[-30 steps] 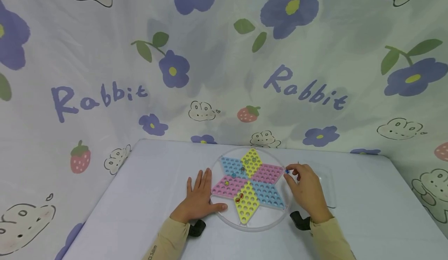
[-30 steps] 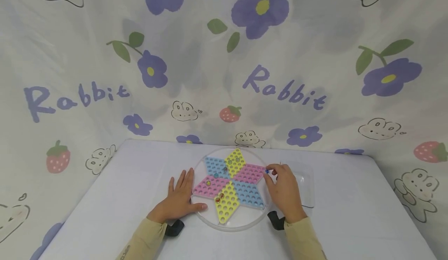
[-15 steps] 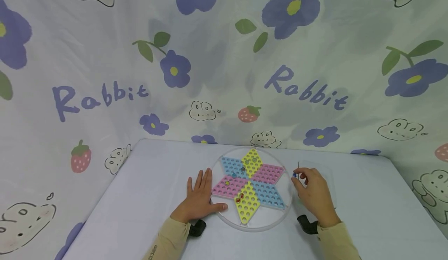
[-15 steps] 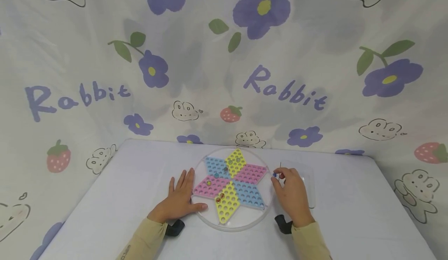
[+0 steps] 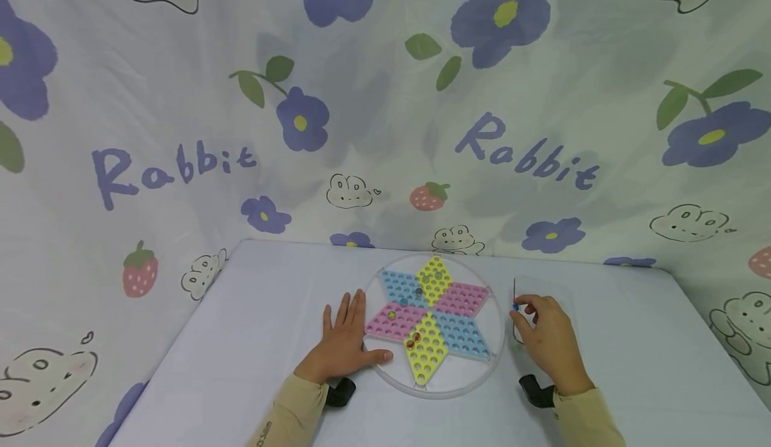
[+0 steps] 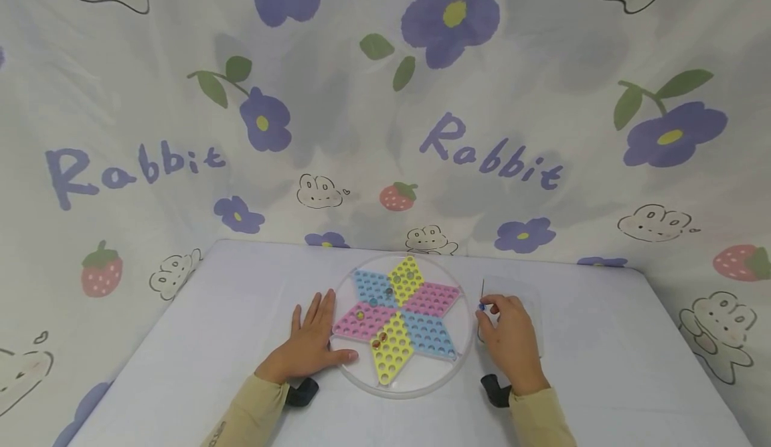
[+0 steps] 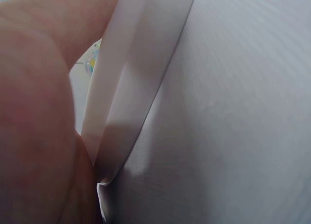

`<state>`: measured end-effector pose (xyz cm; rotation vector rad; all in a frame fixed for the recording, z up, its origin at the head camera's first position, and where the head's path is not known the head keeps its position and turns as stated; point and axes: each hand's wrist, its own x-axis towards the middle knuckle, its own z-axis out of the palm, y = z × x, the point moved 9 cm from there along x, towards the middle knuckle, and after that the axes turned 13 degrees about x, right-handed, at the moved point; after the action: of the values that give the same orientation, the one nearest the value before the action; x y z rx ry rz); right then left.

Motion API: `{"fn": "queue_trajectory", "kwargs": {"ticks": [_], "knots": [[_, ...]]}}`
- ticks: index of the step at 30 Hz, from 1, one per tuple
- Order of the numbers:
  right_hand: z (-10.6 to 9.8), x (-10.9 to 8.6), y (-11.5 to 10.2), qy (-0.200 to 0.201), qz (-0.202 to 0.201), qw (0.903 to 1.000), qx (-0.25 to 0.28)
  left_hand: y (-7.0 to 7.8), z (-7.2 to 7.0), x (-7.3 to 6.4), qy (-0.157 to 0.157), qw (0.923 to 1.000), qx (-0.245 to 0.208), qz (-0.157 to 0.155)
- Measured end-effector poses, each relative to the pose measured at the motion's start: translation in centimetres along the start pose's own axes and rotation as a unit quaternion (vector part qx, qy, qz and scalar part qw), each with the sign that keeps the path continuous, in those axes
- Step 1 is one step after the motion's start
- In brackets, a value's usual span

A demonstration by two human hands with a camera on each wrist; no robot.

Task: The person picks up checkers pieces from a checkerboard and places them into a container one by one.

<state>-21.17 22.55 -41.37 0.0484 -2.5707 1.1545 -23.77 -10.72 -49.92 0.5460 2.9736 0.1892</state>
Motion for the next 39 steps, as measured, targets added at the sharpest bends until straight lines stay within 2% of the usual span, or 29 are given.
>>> {"fn": "queue_trajectory", "kwargs": {"ticks": [8,19,31,39], "knots": [[-0.5,-0.3,0.7,0.011,-0.005,0.9999,-0.003,0.0,0.0,-0.1,-0.004,1.0,0.001,-0.001],[-0.2,-0.6,1.8,-0.026,0.024,0.9993,-0.014,0.1,-0.4,-0.2,0.005,1.0,0.002,0.005],[-0.5,-0.5,1.4,-0.007,0.011,0.9998,-0.017,0.2,-0.4,-0.1,0.0,1.0,0.01,0.001],[-0.2,0.1,0.0,-0.004,-0.009,0.9999,-0.012,0.1,-0.3,-0.1,0.001,1.0,0.006,0.0]]}}
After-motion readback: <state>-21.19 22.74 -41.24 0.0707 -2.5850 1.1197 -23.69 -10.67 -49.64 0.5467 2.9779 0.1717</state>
